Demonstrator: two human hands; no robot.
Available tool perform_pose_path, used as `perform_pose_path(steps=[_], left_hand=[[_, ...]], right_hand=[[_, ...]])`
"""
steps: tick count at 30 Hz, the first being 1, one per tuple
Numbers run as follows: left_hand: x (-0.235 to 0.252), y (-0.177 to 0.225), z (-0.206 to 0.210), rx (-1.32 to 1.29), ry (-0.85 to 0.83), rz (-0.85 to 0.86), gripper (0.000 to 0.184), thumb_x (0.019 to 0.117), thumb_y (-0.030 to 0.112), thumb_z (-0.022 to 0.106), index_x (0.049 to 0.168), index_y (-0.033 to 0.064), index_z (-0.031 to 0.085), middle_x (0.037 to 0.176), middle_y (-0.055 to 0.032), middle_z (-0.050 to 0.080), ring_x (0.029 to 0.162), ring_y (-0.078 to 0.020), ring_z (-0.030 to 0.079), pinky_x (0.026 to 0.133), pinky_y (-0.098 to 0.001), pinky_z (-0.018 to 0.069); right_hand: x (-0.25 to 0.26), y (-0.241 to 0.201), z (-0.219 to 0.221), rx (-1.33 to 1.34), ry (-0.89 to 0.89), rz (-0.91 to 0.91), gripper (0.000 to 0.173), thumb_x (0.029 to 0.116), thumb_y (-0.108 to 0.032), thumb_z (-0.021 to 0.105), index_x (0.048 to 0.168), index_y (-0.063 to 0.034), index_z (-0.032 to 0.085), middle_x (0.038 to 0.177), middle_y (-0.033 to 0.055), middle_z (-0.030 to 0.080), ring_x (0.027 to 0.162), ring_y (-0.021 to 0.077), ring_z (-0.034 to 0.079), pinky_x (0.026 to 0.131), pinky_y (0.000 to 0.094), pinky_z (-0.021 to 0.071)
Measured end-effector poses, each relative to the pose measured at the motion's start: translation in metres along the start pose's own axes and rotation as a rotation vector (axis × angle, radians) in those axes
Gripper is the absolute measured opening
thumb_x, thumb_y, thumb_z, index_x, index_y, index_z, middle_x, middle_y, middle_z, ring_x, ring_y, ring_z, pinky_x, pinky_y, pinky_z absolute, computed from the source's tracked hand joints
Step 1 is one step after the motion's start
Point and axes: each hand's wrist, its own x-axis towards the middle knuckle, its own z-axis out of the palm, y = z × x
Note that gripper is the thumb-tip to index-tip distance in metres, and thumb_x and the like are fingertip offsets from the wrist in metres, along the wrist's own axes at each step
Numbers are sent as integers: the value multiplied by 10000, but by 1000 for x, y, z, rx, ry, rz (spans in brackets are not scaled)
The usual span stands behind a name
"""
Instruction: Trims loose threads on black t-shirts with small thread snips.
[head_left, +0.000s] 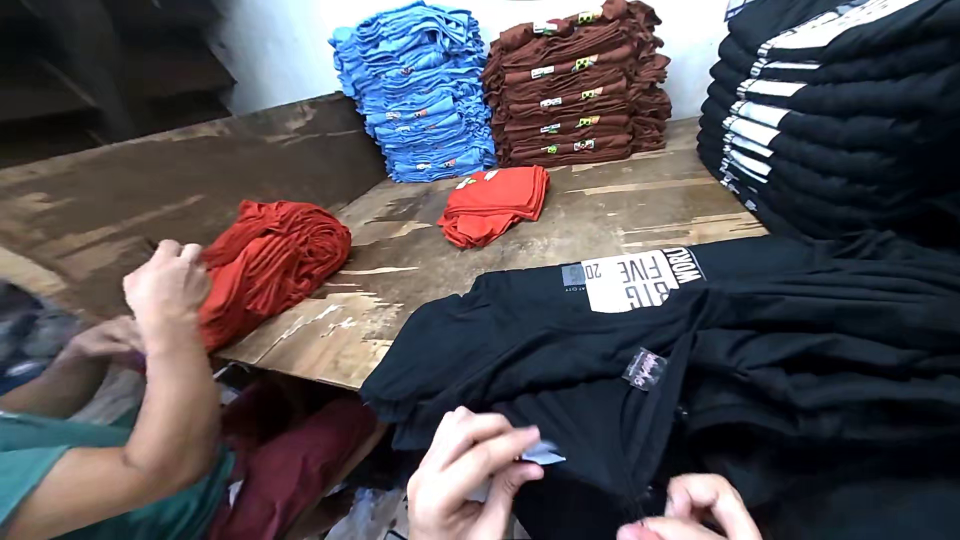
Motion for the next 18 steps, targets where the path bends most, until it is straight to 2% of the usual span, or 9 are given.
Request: perform_pose_path(steps=[1,3,7,14,18], left_hand=[[-2,1,0,46,-5,68,193,936,350,756,1120,292,758,1028,109,703,950,-56,624,848,-278,494],[-4,6,2,134,-7,169,166,950,333,743,1115,312,739,1028,135,677,971,-45,597,910,-287,450],[-4,14,15,232,12,309,214,955,267,724,1162,309,698,1088,117,643,1022,-69,553,1010,-323,357],[1,13,29,264,62,403,179,966,226,681,1135,276,708,1036,88,651,975,-101,536,962,-314,354],[3,14,29,308,62,416,198,972,248,669,1165,292,675,1062,87,617,1007,-94,525,1004,-318,335]], right_hand=[[-2,-1,1,33,7,-13,86,841,-235,865,830,-163,819,902,-16,612,948,81,553,869,270,454],[-1,-1,2,83,11,-28,68,841,-205,863,837,-152,820,907,-15,612,958,79,549,867,260,451],[0,-2,7,197,-7,10,53,849,-166,851,841,-129,814,930,-24,611,965,57,551,843,208,466],[2,-2,10,297,-19,89,23,867,-156,831,857,-140,817,941,-50,615,969,40,560,846,195,487],[5,-4,8,355,-28,120,23,881,-139,812,859,-135,812,945,-54,620,968,38,571,848,194,503]])
